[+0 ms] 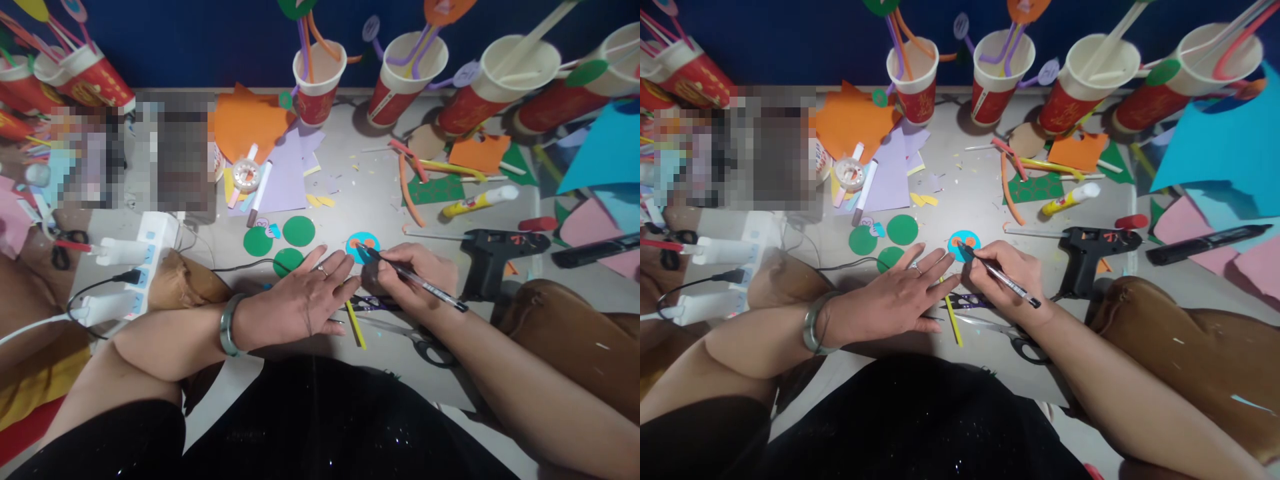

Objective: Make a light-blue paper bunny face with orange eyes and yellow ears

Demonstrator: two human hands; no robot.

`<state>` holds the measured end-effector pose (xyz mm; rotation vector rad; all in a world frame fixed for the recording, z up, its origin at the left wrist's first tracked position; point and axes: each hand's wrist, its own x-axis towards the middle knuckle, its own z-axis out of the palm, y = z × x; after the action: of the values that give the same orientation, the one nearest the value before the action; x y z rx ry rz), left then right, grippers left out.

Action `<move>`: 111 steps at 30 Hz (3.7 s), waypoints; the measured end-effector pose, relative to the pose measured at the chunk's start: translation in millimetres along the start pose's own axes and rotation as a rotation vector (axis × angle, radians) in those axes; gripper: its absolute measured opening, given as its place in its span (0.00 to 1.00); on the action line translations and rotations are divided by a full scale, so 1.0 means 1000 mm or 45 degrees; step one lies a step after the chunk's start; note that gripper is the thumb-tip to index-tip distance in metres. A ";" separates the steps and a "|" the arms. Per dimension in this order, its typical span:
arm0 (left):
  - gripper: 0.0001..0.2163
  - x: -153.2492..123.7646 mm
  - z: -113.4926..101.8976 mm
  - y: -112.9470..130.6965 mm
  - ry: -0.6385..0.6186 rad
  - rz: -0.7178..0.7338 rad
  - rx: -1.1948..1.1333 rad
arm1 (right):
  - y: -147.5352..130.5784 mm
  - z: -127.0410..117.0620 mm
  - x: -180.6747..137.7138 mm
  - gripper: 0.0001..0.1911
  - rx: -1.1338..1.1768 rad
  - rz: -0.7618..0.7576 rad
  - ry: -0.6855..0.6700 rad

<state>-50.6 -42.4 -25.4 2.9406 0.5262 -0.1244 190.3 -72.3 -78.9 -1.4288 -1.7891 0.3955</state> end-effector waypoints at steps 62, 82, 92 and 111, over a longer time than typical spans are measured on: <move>0.39 -0.001 0.001 0.000 -0.002 0.000 0.005 | -0.004 -0.003 0.001 0.03 -0.065 0.021 -0.061; 0.42 0.000 0.001 0.001 -0.006 -0.005 0.026 | 0.006 0.003 -0.006 0.04 -0.005 0.030 0.008; 0.43 0.000 0.003 0.001 0.031 0.002 0.042 | 0.006 0.004 -0.005 0.05 -0.008 0.060 -0.037; 0.41 -0.001 0.003 -0.001 0.045 0.006 0.033 | 0.000 -0.009 0.002 0.07 -0.248 0.017 0.187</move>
<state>-51.6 -42.5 -28.0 2.9742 0.5271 -0.0794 196.7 -72.0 -72.8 -1.5622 -1.7365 0.1212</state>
